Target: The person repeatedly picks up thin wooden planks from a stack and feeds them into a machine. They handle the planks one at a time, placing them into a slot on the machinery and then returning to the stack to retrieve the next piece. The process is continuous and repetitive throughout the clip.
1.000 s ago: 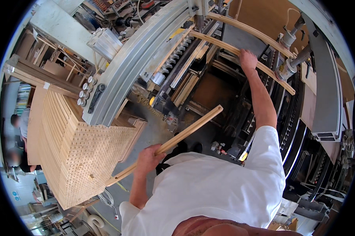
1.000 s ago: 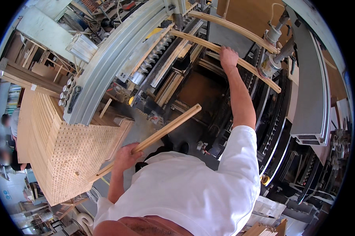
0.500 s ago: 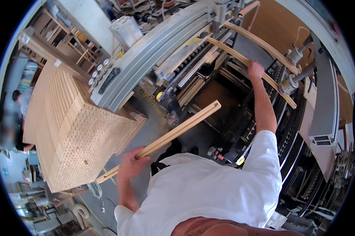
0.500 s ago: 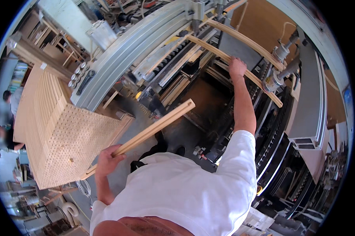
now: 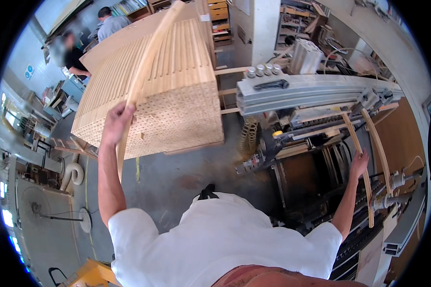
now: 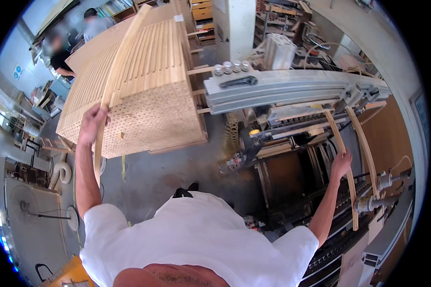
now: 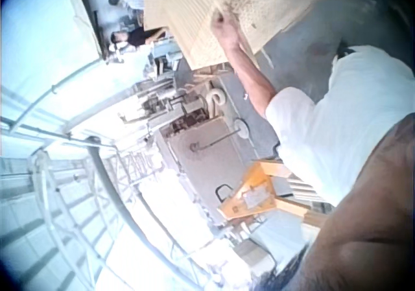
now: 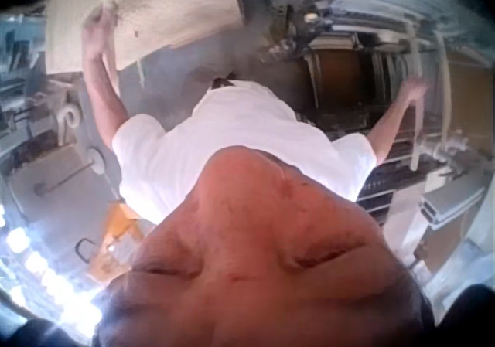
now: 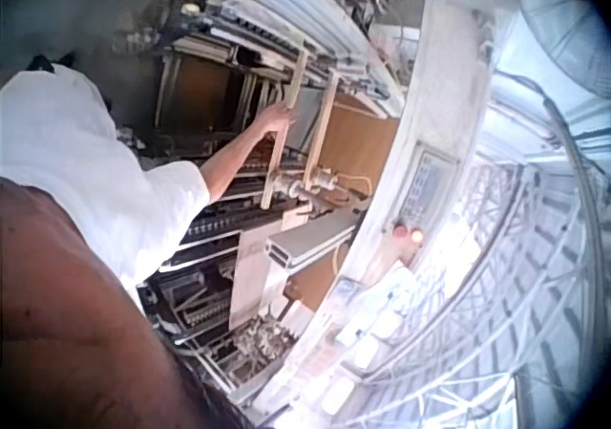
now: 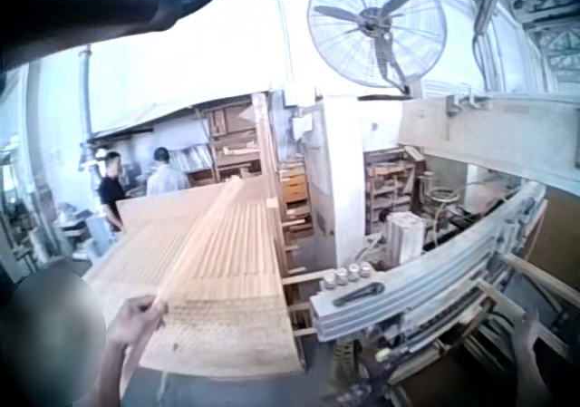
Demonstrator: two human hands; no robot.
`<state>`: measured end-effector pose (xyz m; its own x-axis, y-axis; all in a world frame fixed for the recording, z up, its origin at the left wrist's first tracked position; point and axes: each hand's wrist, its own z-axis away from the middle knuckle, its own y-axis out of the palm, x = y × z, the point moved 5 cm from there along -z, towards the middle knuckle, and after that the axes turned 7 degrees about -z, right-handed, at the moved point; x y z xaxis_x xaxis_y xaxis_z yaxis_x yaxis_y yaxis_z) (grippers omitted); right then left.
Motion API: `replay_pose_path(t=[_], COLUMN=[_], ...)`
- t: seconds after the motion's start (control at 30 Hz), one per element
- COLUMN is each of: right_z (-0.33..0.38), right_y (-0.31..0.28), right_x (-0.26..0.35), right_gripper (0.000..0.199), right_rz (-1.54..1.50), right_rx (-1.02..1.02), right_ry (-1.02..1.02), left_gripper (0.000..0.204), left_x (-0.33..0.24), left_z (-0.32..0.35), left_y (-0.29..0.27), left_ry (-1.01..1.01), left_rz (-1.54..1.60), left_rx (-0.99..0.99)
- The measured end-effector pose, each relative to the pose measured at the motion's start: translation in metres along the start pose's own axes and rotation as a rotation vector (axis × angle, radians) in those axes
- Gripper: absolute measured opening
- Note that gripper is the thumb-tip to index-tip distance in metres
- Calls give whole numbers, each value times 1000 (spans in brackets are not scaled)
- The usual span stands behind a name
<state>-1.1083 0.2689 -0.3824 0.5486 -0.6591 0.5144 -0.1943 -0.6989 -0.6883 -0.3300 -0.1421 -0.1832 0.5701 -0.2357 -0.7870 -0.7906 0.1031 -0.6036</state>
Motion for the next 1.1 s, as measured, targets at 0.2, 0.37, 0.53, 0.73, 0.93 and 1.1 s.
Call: replay_pose_path(t=[0.2,0.37,0.53,0.73,0.93,1.1], right_z=[105,223,329,411,467,500], right_y=[12,32,40,6,-13,-46], right_x=[128,211,248,250,243,260], right_gripper=[36,27,26,30,32,24], right_rz=[-634,-611,-459,-336,-399,-342], right_rx=[97,329,443,425,264,236], right_ry=[-6,100,219,470,490,463], left_gripper=[44,61,53,51,59,52], left_x=[53,93,110,102,115,48], left_z=[-180,-317,-404,-448,-473,-330], left_y=[-46,-34,0,39,29,31], left_ry=[17,-76,-136,-43,150,645], left_rz=[-151,-465,-527,-445,-460,-552], left_rx=[-113,-109,-29,-42,51,-102])
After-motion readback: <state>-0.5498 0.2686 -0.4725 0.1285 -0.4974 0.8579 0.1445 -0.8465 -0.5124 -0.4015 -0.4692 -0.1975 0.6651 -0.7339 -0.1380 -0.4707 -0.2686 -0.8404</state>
